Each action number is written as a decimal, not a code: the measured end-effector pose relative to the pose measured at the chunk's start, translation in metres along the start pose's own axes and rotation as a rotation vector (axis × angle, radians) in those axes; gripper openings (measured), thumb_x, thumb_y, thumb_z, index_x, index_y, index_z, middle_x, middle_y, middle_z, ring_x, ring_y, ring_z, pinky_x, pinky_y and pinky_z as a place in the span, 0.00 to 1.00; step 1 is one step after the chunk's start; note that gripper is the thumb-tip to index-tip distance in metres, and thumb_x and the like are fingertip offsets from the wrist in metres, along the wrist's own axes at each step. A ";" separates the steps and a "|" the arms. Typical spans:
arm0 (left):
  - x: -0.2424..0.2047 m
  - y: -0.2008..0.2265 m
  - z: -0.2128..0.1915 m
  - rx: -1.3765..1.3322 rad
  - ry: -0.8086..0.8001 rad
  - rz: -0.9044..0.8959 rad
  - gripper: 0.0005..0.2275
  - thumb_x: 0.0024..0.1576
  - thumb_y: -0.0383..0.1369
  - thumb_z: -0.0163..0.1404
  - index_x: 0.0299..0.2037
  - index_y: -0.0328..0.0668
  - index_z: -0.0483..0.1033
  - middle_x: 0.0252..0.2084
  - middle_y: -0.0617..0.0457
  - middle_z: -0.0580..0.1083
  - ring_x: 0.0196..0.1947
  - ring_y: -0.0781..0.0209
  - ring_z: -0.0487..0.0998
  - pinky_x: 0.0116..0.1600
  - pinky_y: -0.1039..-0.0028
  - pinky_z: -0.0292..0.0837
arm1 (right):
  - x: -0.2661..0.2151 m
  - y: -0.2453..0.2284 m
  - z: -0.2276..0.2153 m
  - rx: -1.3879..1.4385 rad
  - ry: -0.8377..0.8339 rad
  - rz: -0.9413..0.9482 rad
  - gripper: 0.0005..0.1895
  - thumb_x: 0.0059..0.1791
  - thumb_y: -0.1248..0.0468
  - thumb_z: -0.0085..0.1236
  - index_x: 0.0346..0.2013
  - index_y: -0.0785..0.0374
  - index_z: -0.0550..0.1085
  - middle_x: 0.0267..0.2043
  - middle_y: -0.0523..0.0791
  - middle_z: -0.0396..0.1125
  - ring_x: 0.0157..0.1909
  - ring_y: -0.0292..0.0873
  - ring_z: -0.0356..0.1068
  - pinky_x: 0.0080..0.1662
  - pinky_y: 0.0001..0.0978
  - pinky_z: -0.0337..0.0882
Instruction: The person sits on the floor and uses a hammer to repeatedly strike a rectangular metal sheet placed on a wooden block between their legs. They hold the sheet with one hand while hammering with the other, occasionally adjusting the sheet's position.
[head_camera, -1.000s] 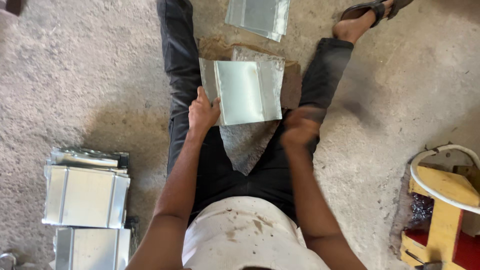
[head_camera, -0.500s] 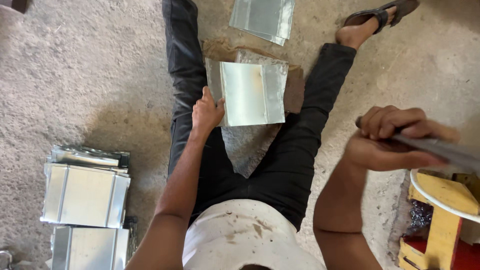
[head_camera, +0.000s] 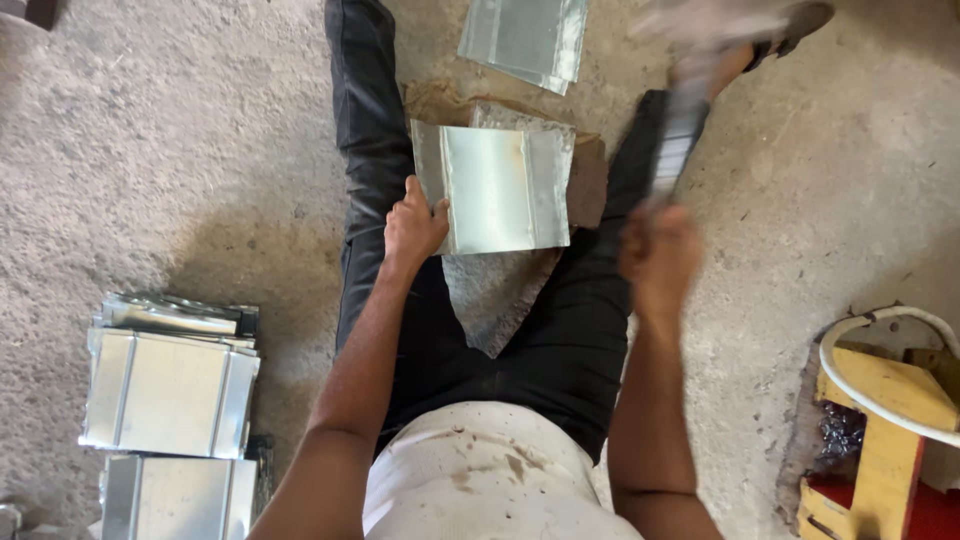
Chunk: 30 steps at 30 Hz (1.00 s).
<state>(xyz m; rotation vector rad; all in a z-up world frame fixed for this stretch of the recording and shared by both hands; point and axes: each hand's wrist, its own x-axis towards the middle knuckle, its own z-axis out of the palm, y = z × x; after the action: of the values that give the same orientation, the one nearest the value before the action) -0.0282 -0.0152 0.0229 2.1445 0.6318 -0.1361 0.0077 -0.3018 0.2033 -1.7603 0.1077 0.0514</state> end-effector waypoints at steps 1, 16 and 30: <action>0.001 -0.001 -0.001 -0.001 -0.007 -0.001 0.22 0.58 0.38 0.55 0.54 0.31 0.59 0.36 0.26 0.77 0.38 0.24 0.79 0.48 0.44 0.74 | 0.010 -0.020 -0.005 0.080 0.142 -0.010 0.25 0.56 0.36 0.51 0.38 0.56 0.69 0.25 0.39 0.65 0.18 0.30 0.59 0.18 0.25 0.58; -0.001 0.006 -0.003 0.064 0.013 0.030 0.22 0.59 0.38 0.55 0.53 0.31 0.59 0.35 0.26 0.77 0.38 0.23 0.79 0.48 0.43 0.73 | 0.021 0.122 0.039 -0.318 -0.217 0.044 0.25 0.59 0.43 0.48 0.39 0.64 0.72 0.25 0.39 0.61 0.23 0.33 0.60 0.25 0.25 0.59; 0.041 -0.009 0.022 -0.071 0.255 0.064 0.19 0.60 0.37 0.55 0.54 0.37 0.61 0.37 0.30 0.78 0.37 0.25 0.80 0.43 0.44 0.75 | -0.042 -0.025 0.003 0.289 -0.085 -0.361 0.33 0.57 0.35 0.47 0.42 0.65 0.66 0.21 0.43 0.55 0.16 0.33 0.51 0.19 0.26 0.54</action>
<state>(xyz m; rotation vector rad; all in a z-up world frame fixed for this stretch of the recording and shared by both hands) 0.0059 -0.0124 -0.0101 2.1281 0.7012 0.1944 -0.0310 -0.2929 0.2310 -1.4633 -0.2535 -0.1456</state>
